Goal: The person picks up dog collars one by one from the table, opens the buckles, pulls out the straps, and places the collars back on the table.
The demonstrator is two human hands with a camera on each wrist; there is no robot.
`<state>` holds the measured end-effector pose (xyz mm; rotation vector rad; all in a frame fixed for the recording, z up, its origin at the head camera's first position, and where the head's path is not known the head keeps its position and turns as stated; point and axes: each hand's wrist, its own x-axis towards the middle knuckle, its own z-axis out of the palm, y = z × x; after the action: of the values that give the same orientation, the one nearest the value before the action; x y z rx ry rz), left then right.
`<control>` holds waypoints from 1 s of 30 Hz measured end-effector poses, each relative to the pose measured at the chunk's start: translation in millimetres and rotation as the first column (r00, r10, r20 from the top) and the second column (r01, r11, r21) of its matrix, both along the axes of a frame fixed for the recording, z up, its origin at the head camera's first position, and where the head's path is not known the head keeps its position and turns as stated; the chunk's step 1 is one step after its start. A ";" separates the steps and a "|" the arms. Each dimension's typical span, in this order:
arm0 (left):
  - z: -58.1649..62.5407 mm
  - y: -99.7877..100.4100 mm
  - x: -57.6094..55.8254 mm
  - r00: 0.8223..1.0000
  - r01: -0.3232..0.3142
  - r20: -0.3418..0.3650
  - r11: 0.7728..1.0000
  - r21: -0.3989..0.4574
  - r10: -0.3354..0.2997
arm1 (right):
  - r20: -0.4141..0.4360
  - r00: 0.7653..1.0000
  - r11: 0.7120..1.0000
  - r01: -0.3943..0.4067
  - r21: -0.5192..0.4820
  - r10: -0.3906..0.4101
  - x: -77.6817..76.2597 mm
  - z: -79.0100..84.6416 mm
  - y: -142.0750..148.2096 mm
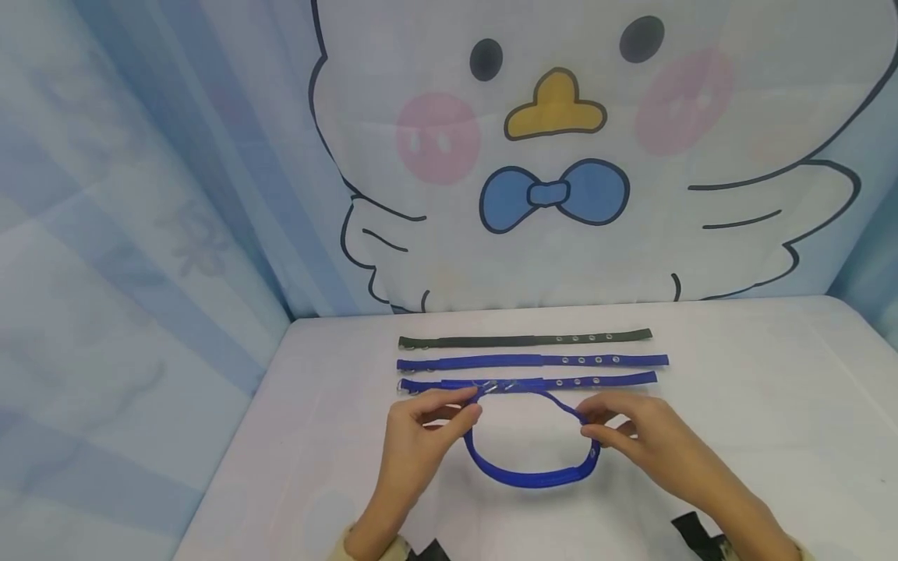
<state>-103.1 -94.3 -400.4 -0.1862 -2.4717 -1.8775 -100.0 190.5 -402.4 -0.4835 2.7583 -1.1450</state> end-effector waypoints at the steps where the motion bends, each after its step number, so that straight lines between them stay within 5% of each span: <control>1: 0.0 -0.5 0.0 1.000 0.000 -0.002 1.000 0.003 0.000 | 0.002 1.000 1.000 0.003 0.000 -0.003 0.5 -0.4 0.9; 17: 2.5 0.2 1.1 0.998 0.044 -0.040 0.998 -0.038 -0.045 | 0.022 0.999 0.999 0.042 -0.006 -0.042 3.0 -2.6 6.9; 30: 5.4 -10.6 0.0 0.998 0.014 -0.065 1.000 -0.009 -0.014 | 0.003 0.994 0.993 0.113 0.038 -0.113 4.7 -5.5 14.5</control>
<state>-103.1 -104.9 -394.9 -0.2615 -2.4426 -1.8353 -95.3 205.0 -407.9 -0.3231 2.8294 -1.1122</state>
